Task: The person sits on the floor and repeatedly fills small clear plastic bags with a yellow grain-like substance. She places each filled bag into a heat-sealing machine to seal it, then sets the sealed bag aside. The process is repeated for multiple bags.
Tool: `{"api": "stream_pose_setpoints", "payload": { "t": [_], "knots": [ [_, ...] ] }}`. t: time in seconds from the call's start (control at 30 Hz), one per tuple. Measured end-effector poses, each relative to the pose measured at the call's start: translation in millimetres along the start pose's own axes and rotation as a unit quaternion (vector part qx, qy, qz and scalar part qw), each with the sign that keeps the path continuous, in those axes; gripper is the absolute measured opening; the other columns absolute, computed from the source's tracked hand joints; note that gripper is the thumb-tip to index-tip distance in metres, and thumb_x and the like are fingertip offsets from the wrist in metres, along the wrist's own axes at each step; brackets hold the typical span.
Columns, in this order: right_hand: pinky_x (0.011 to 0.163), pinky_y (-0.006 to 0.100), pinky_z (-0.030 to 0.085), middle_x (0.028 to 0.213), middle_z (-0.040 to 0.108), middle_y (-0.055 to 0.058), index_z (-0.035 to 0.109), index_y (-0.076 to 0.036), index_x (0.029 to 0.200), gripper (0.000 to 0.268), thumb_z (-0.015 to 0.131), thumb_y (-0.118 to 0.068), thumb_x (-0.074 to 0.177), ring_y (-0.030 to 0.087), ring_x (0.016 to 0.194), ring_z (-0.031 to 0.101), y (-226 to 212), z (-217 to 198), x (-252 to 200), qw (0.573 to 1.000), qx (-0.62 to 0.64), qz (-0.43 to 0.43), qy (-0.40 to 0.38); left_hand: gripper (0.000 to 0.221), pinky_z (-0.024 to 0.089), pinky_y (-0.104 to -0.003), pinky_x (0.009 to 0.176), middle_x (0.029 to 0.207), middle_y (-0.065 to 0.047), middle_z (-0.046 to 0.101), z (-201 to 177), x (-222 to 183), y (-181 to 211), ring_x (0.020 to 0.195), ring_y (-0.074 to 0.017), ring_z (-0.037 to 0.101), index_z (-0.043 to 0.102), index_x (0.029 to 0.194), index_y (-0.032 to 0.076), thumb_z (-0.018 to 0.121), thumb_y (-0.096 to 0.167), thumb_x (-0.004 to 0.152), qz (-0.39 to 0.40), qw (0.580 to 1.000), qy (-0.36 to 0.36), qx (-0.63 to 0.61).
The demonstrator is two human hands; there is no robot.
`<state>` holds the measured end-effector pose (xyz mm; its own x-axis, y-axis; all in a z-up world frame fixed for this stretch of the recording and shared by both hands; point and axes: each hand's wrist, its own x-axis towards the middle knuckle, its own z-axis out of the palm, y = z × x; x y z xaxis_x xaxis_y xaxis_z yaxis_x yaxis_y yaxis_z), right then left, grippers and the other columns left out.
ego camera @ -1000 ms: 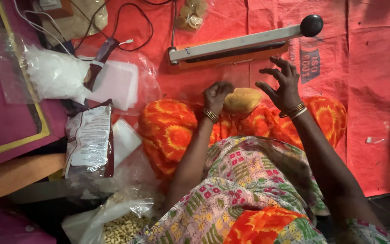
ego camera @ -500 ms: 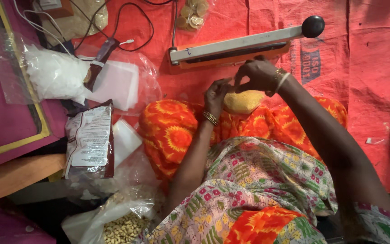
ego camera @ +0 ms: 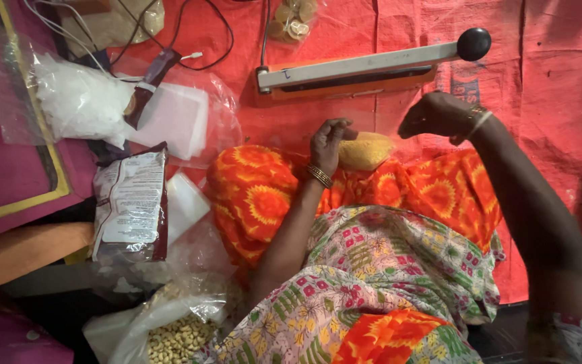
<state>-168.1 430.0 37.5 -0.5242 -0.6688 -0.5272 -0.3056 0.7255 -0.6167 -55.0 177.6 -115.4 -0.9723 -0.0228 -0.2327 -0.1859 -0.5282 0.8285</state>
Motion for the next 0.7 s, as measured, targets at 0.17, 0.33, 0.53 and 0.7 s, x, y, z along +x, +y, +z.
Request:
{"api": "stream_pose_setpoints", "payload": {
  "t": [0.17, 0.33, 0.53, 0.7],
  "knots": [
    [0.073, 0.036, 0.059, 0.094, 0.080, 0.004, 0.082, -0.014, 0.095, 0.018, 0.079, -0.021, 0.080, 0.022, 0.082, 0.075, 16, -6, -36, 0.997, -0.038, 0.062, 0.031, 0.023, 0.058, -0.029, 0.080, 0.098, -0.003, 0.075, 0, -1, 0, 0.086, -0.0130, 0.073, 0.071, 0.110, 0.004, 0.061, 0.024, 0.108, 0.003, 0.999, 0.009, 0.035],
    [0.079, 0.031, 0.060, 0.101, 0.079, 0.005, 0.080, -0.012, 0.101, 0.017, 0.071, -0.015, 0.087, 0.019, 0.091, 0.076, 14, -18, -78, 0.988, 0.019, -0.010, 0.153, 0.022, 0.058, -0.028, 0.082, 0.101, -0.003, 0.075, 2, 0, -3, 0.087, -0.0126, 0.073, 0.071, 0.111, 0.004, 0.062, 0.024, 0.107, -0.005, 0.999, 0.014, 0.038],
    [0.085, 0.041, 0.057, 0.106, 0.079, 0.008, 0.081, -0.014, 0.106, 0.023, 0.082, -0.031, 0.091, 0.027, 0.093, 0.071, -26, -13, -104, 0.940, -0.069, 0.204, 0.263, 0.022, 0.057, -0.029, 0.087, 0.108, -0.004, 0.074, -2, 2, -6, 0.094, -0.0115, 0.070, 0.070, 0.112, 0.003, 0.062, 0.023, 0.107, 0.033, 0.998, 0.015, 0.060],
    [0.108, 0.046, 0.048, 0.137, 0.068, 0.011, 0.074, -0.015, 0.117, 0.039, 0.084, -0.030, 0.083, 0.033, 0.127, 0.059, -57, 9, -74, 0.955, -0.049, 0.002, 0.291, 0.021, 0.057, -0.029, 0.087, 0.108, -0.004, 0.074, -1, -2, -10, 0.093, -0.0121, 0.070, 0.068, 0.111, 0.003, 0.062, 0.023, 0.107, 0.025, 0.999, 0.010, 0.022]
  ]
}}
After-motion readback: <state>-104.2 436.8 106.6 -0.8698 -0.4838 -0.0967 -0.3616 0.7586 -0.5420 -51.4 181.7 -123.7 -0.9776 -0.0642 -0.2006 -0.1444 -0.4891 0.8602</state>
